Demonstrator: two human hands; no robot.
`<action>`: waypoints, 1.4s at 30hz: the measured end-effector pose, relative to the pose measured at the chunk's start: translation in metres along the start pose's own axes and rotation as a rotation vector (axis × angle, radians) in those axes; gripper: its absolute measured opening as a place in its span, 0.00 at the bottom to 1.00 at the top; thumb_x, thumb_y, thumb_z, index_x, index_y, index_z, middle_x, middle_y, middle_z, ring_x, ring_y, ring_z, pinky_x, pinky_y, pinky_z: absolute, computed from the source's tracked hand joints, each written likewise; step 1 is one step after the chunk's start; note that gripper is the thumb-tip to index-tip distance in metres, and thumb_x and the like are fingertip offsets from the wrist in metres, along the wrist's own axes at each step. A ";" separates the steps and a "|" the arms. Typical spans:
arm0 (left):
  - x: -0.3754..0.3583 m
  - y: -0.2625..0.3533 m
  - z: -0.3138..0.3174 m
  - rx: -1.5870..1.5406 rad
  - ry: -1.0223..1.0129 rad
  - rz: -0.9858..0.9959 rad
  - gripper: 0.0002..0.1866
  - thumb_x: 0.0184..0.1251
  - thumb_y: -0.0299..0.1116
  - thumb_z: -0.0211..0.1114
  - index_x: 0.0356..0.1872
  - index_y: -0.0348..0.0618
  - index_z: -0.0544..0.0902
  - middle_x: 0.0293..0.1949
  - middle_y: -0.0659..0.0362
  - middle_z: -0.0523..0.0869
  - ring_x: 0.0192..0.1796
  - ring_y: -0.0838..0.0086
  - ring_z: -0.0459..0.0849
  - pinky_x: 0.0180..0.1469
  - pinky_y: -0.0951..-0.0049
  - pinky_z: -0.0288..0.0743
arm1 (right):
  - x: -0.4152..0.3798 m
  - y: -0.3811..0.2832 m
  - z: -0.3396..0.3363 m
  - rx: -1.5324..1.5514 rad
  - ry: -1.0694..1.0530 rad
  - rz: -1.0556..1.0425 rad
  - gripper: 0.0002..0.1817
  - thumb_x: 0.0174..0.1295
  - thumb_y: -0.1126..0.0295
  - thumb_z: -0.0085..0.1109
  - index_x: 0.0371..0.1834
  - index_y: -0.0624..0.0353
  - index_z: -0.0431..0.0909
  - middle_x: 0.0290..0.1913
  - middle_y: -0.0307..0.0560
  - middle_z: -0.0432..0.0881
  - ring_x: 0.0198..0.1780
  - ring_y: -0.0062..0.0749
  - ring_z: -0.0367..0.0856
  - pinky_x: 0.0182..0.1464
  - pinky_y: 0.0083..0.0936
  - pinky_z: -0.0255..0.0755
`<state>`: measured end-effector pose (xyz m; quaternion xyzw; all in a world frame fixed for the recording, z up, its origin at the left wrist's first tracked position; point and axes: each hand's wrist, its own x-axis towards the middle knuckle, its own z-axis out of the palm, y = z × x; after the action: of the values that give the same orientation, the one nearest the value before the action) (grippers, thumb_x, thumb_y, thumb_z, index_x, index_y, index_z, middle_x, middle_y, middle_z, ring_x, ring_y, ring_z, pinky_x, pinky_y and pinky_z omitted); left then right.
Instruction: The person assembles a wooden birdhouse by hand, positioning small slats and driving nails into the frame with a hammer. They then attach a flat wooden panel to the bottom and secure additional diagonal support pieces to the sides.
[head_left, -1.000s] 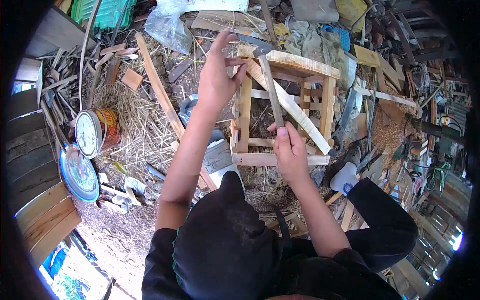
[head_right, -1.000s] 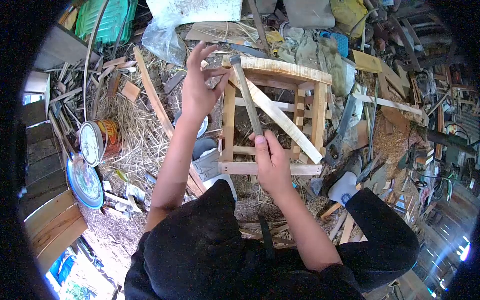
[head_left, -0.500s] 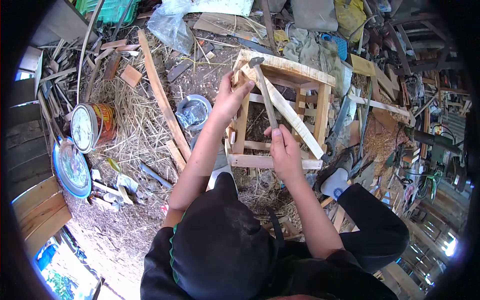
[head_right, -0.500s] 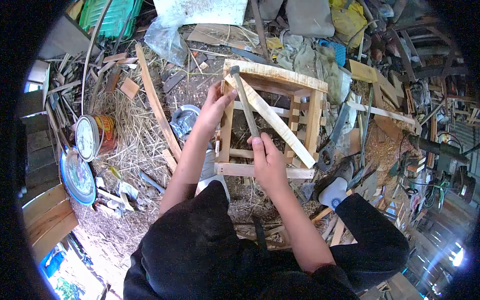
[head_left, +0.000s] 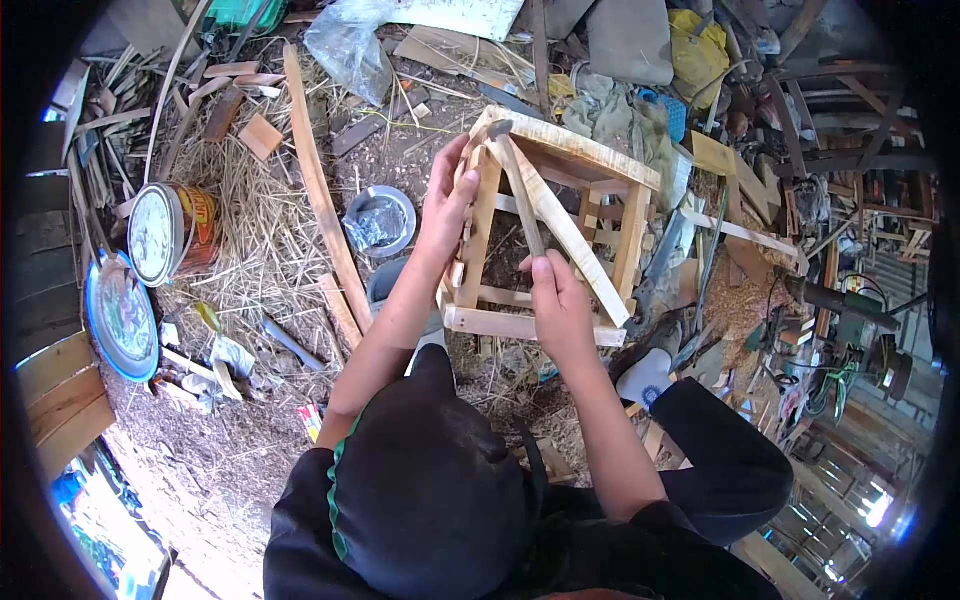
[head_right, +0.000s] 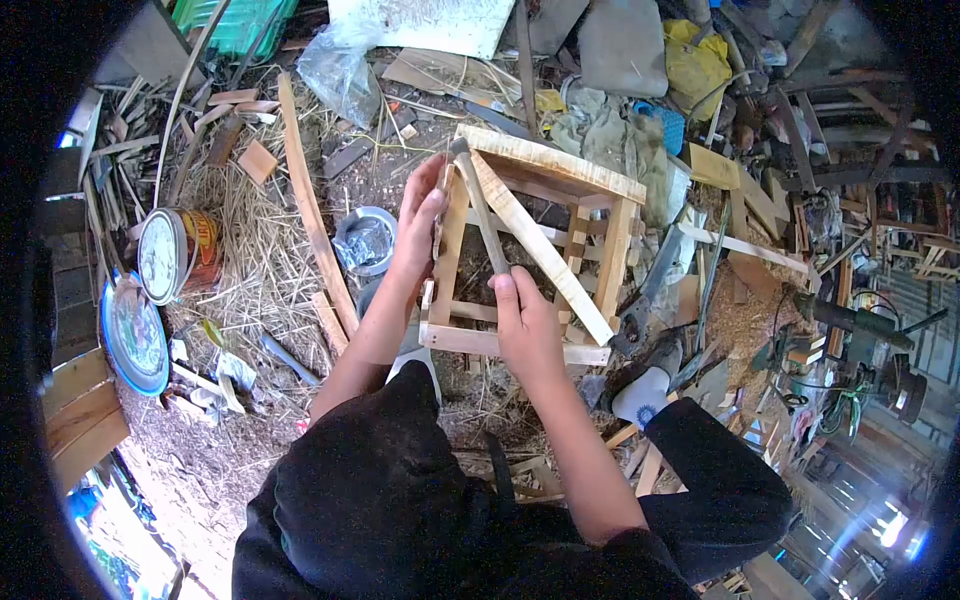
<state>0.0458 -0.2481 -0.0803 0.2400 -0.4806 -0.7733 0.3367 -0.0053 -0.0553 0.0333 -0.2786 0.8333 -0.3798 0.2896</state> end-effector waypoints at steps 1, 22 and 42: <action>-0.003 0.002 0.001 0.014 0.014 0.016 0.35 0.80 0.36 0.62 0.83 0.41 0.63 0.80 0.48 0.68 0.84 0.61 0.64 0.85 0.62 0.55 | -0.003 -0.001 0.000 0.118 0.001 0.030 0.17 0.88 0.57 0.47 0.52 0.59 0.79 0.27 0.26 0.65 0.27 0.10 0.60 0.31 0.17 0.55; 0.014 -0.001 -0.016 0.467 -0.128 0.351 0.42 0.69 0.61 0.63 0.81 0.52 0.72 0.85 0.44 0.61 0.87 0.47 0.57 0.86 0.45 0.49 | -0.017 -0.013 -0.005 0.166 0.046 0.079 0.18 0.87 0.58 0.47 0.50 0.61 0.80 0.27 0.33 0.70 0.31 0.18 0.68 0.36 0.24 0.64; 0.015 0.002 -0.021 0.659 -0.075 0.437 0.37 0.64 0.52 0.64 0.77 0.59 0.78 0.86 0.46 0.63 0.85 0.43 0.59 0.85 0.42 0.50 | -0.020 -0.006 0.000 0.237 0.042 0.119 0.19 0.88 0.58 0.47 0.49 0.62 0.81 0.29 0.34 0.71 0.32 0.18 0.67 0.36 0.24 0.63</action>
<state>0.0515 -0.2724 -0.0878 0.1987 -0.7548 -0.4960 0.3805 0.0096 -0.0449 0.0434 -0.1848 0.8035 -0.4633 0.3250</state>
